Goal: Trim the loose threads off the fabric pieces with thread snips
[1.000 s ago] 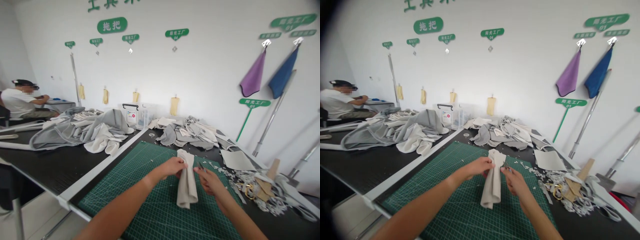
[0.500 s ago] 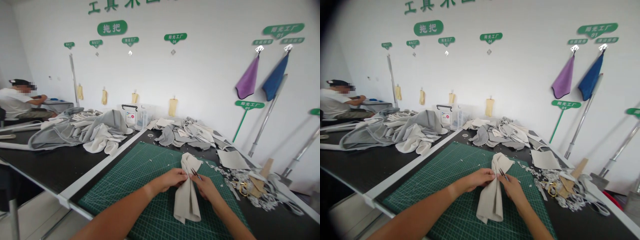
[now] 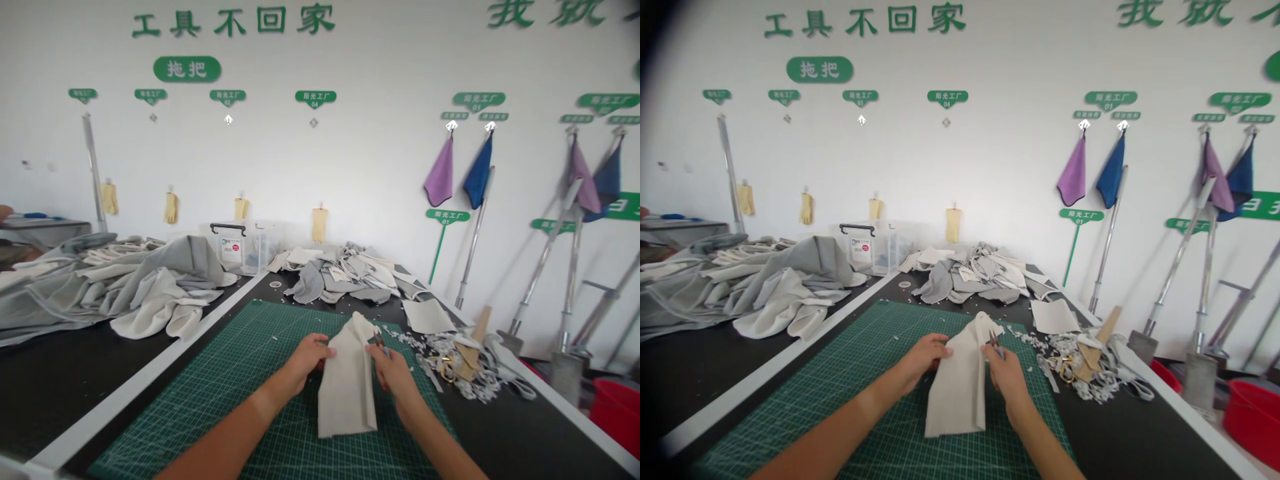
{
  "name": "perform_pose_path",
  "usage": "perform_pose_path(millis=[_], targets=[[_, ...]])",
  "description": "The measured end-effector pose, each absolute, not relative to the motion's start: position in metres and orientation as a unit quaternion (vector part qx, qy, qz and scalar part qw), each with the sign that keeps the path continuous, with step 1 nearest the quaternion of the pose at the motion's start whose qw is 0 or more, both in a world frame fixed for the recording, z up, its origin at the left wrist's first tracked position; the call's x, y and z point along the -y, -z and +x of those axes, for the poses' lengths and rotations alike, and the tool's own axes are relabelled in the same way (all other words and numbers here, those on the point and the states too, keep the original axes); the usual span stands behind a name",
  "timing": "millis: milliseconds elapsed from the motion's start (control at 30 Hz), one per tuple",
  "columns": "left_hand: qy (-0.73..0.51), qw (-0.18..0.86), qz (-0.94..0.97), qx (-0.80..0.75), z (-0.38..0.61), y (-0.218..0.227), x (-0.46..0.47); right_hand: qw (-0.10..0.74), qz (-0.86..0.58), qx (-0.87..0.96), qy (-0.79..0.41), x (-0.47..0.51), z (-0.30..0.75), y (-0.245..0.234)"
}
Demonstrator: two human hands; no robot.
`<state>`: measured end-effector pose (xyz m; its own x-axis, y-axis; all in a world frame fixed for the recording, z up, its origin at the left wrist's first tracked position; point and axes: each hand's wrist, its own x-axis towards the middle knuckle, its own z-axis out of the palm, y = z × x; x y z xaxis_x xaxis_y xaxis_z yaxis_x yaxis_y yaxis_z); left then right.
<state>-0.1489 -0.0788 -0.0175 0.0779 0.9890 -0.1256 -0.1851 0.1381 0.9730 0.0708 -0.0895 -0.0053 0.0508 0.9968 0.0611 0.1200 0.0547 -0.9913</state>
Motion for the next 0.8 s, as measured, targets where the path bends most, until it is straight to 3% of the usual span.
perform_pose_path(millis=[267,533,800], targets=[[-0.343,0.776,0.379,-0.37,-0.148,0.016,0.078,0.521,-0.448,0.512,-0.515,0.102,0.065,-0.005],[-0.365,0.802,0.405,-0.243,-0.147,0.0,0.09,0.518,-0.403,0.473,-0.588,0.112,0.062,-0.013],[-0.309,0.816,0.384,-0.301,-0.148,-0.003,0.097,0.484,-0.401,0.528,-0.572,0.114,0.061,-0.01]])
